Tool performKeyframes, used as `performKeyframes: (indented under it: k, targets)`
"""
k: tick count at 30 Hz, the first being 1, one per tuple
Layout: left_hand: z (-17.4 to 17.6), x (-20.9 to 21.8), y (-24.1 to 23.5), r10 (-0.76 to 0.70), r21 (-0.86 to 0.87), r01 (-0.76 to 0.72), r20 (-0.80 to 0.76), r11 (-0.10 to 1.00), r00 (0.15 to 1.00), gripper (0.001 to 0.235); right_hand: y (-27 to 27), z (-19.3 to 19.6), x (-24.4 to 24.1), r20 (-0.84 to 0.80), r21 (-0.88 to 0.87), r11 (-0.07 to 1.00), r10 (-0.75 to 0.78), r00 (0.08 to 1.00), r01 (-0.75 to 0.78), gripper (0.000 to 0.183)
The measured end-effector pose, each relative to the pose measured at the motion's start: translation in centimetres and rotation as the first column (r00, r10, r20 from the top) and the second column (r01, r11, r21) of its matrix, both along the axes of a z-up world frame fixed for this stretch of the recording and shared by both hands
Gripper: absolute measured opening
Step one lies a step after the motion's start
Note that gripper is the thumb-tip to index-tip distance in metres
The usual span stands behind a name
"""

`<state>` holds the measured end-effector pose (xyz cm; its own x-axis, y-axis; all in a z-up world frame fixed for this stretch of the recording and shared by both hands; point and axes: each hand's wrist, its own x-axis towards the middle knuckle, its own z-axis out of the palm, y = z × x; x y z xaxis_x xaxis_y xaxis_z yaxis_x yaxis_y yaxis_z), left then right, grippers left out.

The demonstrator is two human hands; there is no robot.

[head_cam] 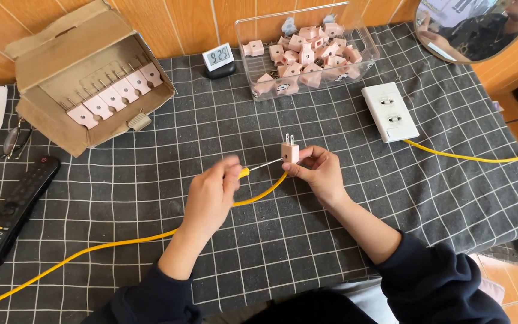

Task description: The person connects the wires of a yellow cable to the terminals of an electrical plug head using a screwdriver, then fits the head into a white plug housing.

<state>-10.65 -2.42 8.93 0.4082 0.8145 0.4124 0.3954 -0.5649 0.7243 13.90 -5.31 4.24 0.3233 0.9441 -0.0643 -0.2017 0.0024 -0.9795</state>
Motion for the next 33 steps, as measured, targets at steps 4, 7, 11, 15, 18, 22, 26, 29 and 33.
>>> performKeyframes:
  k: [4,7,11,15,18,22,26,29,33]
  targets:
    - [0.9,0.1,0.0,0.013,0.163,0.000,-0.077,0.987,0.997,0.016,0.1,-0.2,0.1,-0.003,0.000,1.000,-0.002,1.000,0.002,0.034]
    - [2.2,0.6,-0.1,-0.057,0.276,0.060,-0.018,0.959,0.998,0.017,0.1,-0.2,0.1,-0.002,0.001,1.000,-0.002,1.000,0.002,0.035]
    - [-0.5,0.0,0.2,0.040,0.071,-0.040,-0.004,0.997,0.999,0.024,0.1,-0.7,0.2,-0.022,0.001,1.000,0.009,1.000,-0.009,0.036]
    - [-0.5,0.1,0.3,0.059,0.097,-0.050,-0.096,0.994,0.994,0.020,0.0,-0.3,0.0,-0.016,0.005,1.000,0.012,1.000,-0.012,0.035]
    - [1.8,0.6,0.0,-0.040,0.255,0.048,-0.034,0.966,0.999,0.017,0.0,-0.1,0.1,-0.002,0.004,1.000,0.012,1.000,-0.012,0.035]
    - [0.4,0.1,0.1,0.010,0.118,-0.008,-0.021,0.993,1.000,0.017,-0.1,0.2,-0.1,-0.009,0.019,0.999,0.029,1.000,-0.028,0.036]
    - [-0.6,-0.1,0.1,0.013,0.197,0.008,-0.106,0.980,0.994,0.016,-0.2,0.4,-0.1,-0.012,0.014,0.999,0.037,0.999,-0.037,0.035]
    - [2.2,0.4,-0.3,-0.069,0.299,0.086,-0.066,0.950,0.995,0.021,-0.2,0.2,0.0,-0.030,-0.004,0.999,0.042,0.999,-0.043,0.033]
    - [0.8,0.1,0.1,-0.076,0.236,0.071,0.012,0.969,0.997,0.018,-0.1,0.3,-0.1,-0.040,-0.004,0.999,0.049,0.998,-0.049,0.032]
